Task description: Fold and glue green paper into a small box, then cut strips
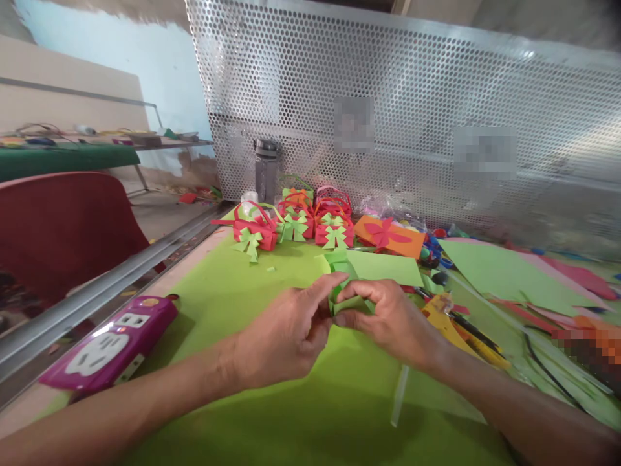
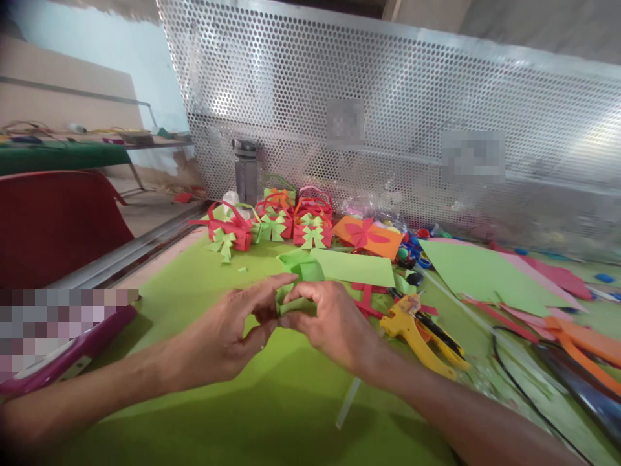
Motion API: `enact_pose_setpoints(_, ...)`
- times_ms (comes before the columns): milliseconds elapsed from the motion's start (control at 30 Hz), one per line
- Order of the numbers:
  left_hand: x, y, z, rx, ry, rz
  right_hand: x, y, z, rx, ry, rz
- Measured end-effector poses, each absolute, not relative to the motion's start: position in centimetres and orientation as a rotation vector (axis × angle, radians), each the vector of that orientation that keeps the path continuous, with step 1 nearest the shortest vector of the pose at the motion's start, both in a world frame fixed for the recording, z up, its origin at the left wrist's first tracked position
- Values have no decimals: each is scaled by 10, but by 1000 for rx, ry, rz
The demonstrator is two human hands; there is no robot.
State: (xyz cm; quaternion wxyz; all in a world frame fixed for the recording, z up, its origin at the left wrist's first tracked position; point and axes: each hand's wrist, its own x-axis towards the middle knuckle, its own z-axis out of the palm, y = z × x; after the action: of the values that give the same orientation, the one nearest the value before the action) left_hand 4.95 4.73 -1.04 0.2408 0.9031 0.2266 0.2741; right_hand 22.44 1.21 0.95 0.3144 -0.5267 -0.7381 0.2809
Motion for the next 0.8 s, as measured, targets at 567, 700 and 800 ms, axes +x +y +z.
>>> enact_pose_setpoints(567, 52, 45, -19, 2658, 778, 832, 220, 16, 1, -1236, -1669, 1066)
enact_pose_setpoints(700, 52, 47, -22, 2665, 761, 1088, 217, 15, -3, -1257, -1502, 1074)
enact_pose_setpoints(800, 51, 48, -21, 2619, 705, 1258, 215, 15, -1, -1200, -1453, 1064)
